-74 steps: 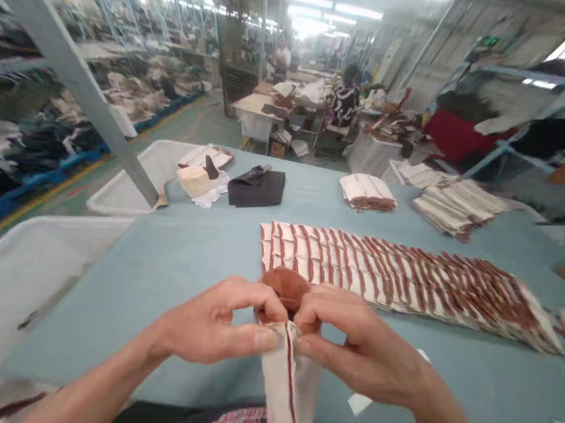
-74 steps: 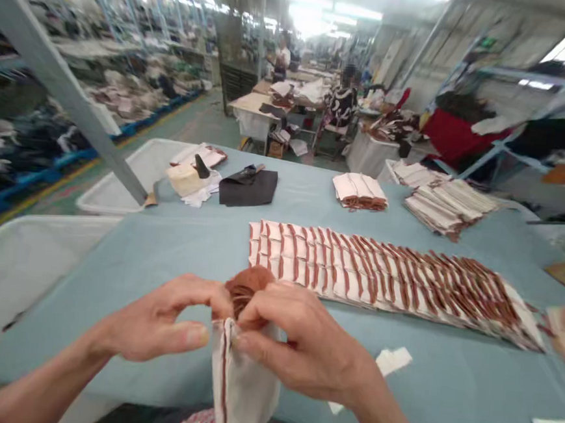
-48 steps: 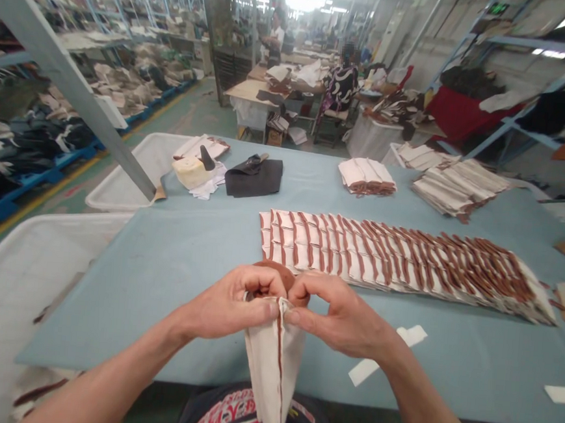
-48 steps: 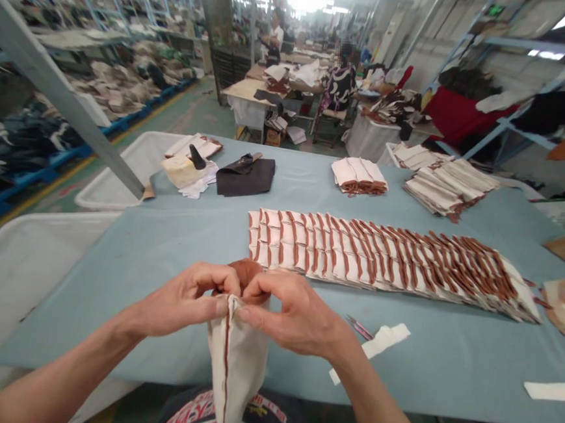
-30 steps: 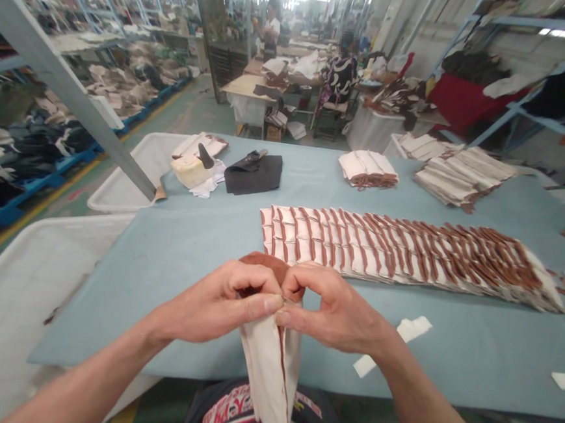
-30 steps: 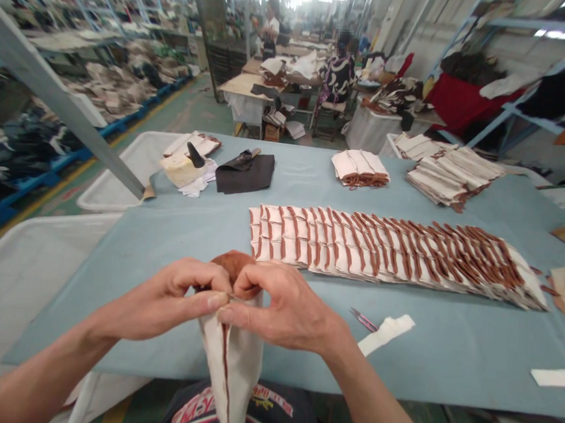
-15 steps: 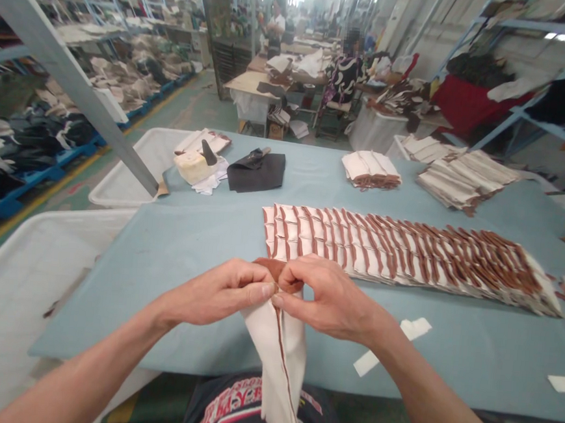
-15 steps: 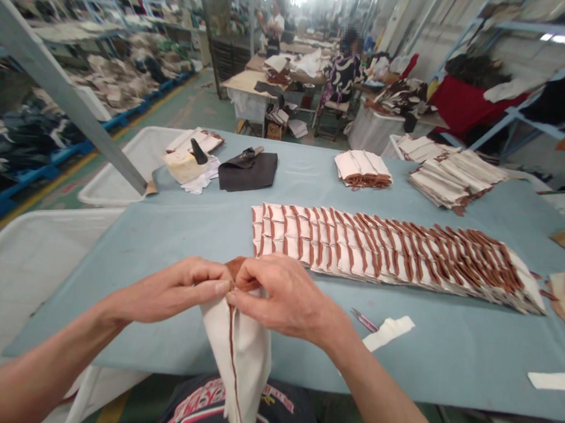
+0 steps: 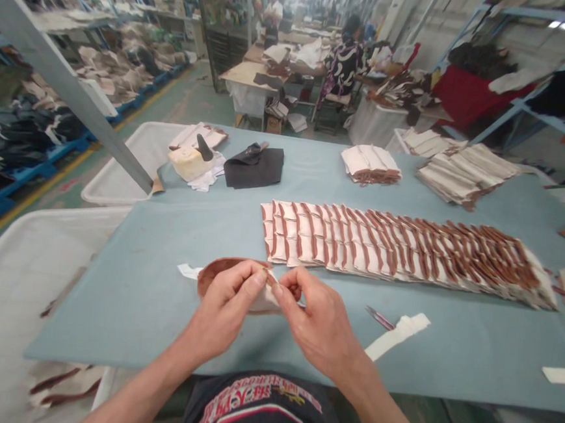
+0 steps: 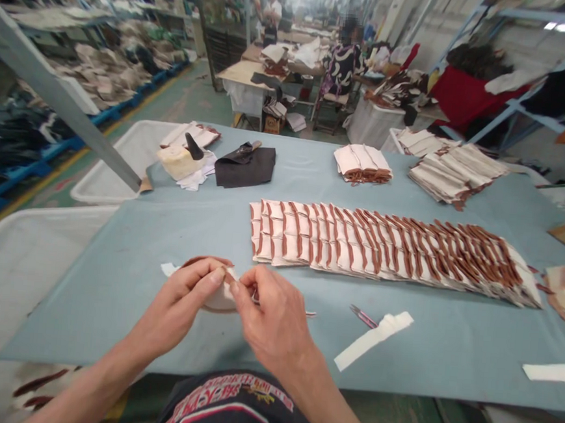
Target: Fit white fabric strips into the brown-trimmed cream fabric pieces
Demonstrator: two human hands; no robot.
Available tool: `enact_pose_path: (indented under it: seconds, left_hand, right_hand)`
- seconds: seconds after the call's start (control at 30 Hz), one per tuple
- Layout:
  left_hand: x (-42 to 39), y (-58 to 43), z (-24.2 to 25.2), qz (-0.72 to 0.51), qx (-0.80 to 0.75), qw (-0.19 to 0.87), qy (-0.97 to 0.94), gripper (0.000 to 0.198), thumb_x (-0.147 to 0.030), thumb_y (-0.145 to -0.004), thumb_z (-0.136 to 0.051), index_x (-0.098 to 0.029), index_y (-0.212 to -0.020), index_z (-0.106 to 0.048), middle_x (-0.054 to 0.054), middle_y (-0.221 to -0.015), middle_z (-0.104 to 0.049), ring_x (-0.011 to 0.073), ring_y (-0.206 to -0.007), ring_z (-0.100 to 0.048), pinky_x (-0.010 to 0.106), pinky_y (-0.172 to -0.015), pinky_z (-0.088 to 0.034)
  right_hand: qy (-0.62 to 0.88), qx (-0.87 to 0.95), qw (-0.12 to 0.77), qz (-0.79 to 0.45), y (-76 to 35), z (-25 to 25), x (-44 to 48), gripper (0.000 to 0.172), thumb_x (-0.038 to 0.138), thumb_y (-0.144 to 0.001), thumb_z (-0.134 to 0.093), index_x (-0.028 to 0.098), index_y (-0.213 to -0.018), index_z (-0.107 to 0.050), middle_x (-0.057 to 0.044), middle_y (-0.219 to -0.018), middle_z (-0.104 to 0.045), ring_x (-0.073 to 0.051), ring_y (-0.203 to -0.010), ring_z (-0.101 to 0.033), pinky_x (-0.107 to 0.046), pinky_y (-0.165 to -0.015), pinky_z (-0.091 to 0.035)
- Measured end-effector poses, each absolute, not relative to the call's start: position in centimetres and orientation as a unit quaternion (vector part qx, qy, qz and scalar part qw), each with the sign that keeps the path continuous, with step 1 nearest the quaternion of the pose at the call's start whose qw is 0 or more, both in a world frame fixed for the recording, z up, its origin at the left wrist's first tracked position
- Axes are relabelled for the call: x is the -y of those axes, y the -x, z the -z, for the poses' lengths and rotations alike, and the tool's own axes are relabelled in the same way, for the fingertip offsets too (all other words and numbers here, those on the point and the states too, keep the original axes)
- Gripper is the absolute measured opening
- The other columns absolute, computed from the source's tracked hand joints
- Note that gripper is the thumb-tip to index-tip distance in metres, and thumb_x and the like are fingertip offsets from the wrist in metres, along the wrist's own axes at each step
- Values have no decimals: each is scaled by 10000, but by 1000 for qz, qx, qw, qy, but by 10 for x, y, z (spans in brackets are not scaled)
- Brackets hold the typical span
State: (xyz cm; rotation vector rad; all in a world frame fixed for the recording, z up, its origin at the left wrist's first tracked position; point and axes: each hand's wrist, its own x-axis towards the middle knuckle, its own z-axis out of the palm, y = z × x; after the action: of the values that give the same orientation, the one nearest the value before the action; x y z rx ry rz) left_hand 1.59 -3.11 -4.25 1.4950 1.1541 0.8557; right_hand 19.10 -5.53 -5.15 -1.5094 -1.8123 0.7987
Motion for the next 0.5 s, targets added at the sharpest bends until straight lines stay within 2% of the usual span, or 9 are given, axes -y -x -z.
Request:
enact_pose_path:
  seconds: [0.1, 0.2, 0.27, 0.37, 0.5]
  left_hand:
    - [37, -26, 60, -373, -520, 617, -458, 449, -600, -870, -648, -161, -779, -624, -2, -735, -599, 145, -660, -514, 244, -619, -429]
    - [49, -31, 75, -364, -543, 662, -367, 568, -680, -784, -709, -146, -971, -666, -5, -752, -635, 152, -643, -539, 246, -592, -453]
    - [56, -30, 83, -352, -567, 649, -365, 628, -686, -763, -747, -149, -1082, -680, -2, -795, -667, 163, -681, -569, 243, -610, -467]
    - [58, -23, 95, -309, -583, 615, -431, 564, -685, -835, -680, -177, -1079, -695, -4, -781, -677, 179, -667, -582, 243, -578, -452]
    - [52, -30, 103, -278, -590, 488, -580, 446, -634, -898, -585, -206, -868, -705, 22, -798, -724, 218, -685, -630, 273, -593, -479]
  right_hand:
    - [575, 625, 346, -399, -186, 70, 67, 145, 343, -996, -506, 228, -928, -563, -19, -846, -671, -189, -770, -602, -314, -726, -415]
    - [552, 528, 382, -520, -184, 86, 79, 145, 362, -935, -573, 219, -958, -577, -16, -874, -639, -181, -793, -572, -307, -755, -432]
    - [500, 434, 415, -624, -185, 97, 86, 197, 382, -862, -648, 218, -950, -584, -3, -859, -611, -168, -783, -542, -289, -741, -435]
    - [429, 277, 436, -741, -186, 114, 92, 265, 314, -707, -717, 224, -918, -584, 21, -829, -597, -142, -729, -520, -266, -728, -438]
    - [444, 233, 452, -738, -187, 127, 102, 288, 186, -587, -618, 227, -869, -572, 35, -782, -556, -136, -688, -499, -259, -699, -432]
